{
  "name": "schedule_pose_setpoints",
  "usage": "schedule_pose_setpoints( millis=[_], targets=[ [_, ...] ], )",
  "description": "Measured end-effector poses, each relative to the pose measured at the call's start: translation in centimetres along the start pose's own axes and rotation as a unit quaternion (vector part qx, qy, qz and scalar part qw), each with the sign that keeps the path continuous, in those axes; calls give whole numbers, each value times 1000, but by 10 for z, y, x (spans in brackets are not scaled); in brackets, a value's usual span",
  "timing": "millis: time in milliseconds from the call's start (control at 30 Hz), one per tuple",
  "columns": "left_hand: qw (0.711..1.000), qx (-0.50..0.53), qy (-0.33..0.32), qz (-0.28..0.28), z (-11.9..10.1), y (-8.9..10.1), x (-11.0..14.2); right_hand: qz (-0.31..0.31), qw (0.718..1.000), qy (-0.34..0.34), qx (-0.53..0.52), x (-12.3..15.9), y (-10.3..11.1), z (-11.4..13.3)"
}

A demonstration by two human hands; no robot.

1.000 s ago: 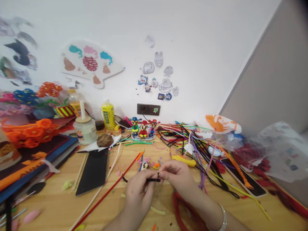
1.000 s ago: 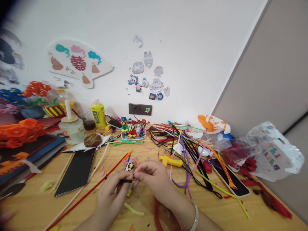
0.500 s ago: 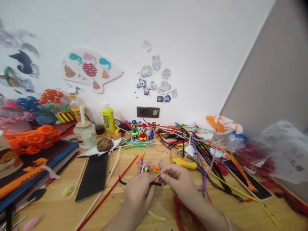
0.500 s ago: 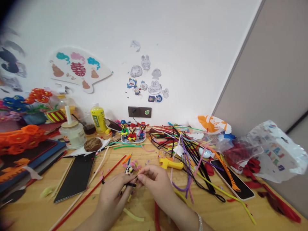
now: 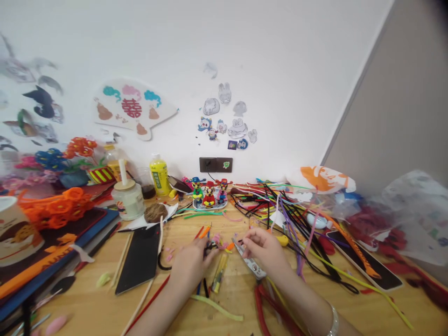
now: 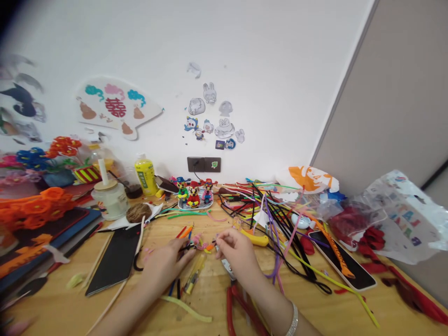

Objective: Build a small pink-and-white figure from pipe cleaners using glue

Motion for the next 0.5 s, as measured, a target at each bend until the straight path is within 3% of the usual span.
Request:
schedule_pose_setpoints(
  millis=[133,233,300,400,500],
  targets=[
    [999,38,23,7,4,-12,-1,-4,1000,-7,20,-1,-2,-3],
    [986,162,12,-33,10,-18,-4,-5,1000,-25,-12,-1,-4,-5],
    [956,283,0,-79,10,-18,-6,-3,998,-43,-49,-1,-6,-5],
    [885,446,24,-133,4,-11,-5,16,994,-47,-92,0,-7,-3],
    [821,549,86,-134,-6,-2,0,31,993,-30,-114,1,-9,-1]
  ],
)
Point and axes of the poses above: each hand's wrist, its own x-axis away from the middle knuckle, its own y-axis out of the back of the hand, z = x × y, the point moved 1 cm from there along -x, towards the middle knuckle, and after that the axes turned 4 degrees about -y, right-handed, at the moved point
